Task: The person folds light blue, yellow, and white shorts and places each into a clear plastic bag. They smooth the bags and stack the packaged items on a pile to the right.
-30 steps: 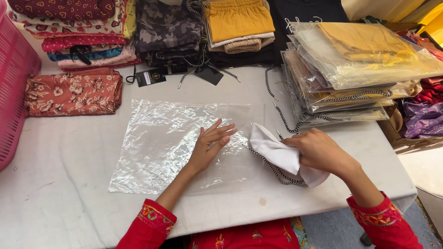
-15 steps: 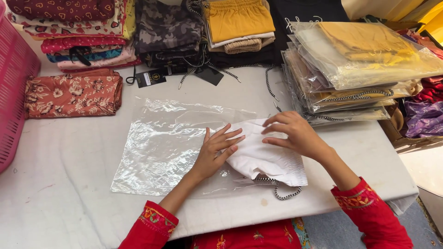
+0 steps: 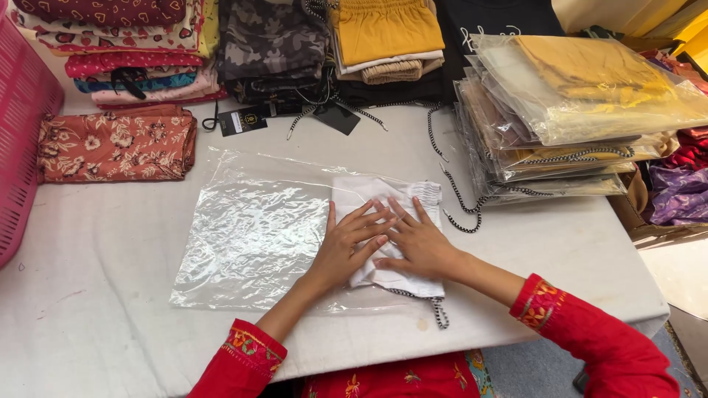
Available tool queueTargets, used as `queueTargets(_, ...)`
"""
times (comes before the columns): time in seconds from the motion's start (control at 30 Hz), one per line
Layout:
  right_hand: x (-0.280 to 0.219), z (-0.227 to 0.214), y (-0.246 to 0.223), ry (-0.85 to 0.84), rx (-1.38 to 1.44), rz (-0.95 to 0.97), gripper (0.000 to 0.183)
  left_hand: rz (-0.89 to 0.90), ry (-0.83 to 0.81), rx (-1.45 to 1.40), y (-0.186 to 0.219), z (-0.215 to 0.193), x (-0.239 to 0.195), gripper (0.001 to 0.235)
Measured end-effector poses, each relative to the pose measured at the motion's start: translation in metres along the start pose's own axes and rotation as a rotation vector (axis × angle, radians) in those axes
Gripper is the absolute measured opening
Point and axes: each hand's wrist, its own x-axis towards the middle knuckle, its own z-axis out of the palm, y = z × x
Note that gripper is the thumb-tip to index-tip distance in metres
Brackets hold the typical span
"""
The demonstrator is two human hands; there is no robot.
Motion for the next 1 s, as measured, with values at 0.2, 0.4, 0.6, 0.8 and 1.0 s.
queueTargets(0.2,0.028,0.003,-0.021,0.144,0.022,-0.064,0.086,0.075,0.078,0.219,0.0,-0.005,-0.002,0.047)
queueTargets(0.4,0.013,-0.043,-0.002,-0.281,0.095,-0.039,0.069,0.066,0.06,0.413,-0.002,-0.018,-0.007,0.067)
queueTargets(0.6,0.03,-0.037,-0.019,-0.107,0.237,-0.238,0.072,-0.044,-0.101,0.607,-0.004,-0.028,-0.009,0.077)
queueTargets(0.8,0.074,-0.037,-0.042,-0.225,0.468,-0.399,0.085,-0.164,0.082,0.245,0.005,-0.086,0.0,0.061)
queueTargets(1.0,0.114,-0.034,-0.076,-0.18,0.324,-0.514,0.066,-0.274,0.619,-0.24,0.013,-0.111,-0.004,0.054)
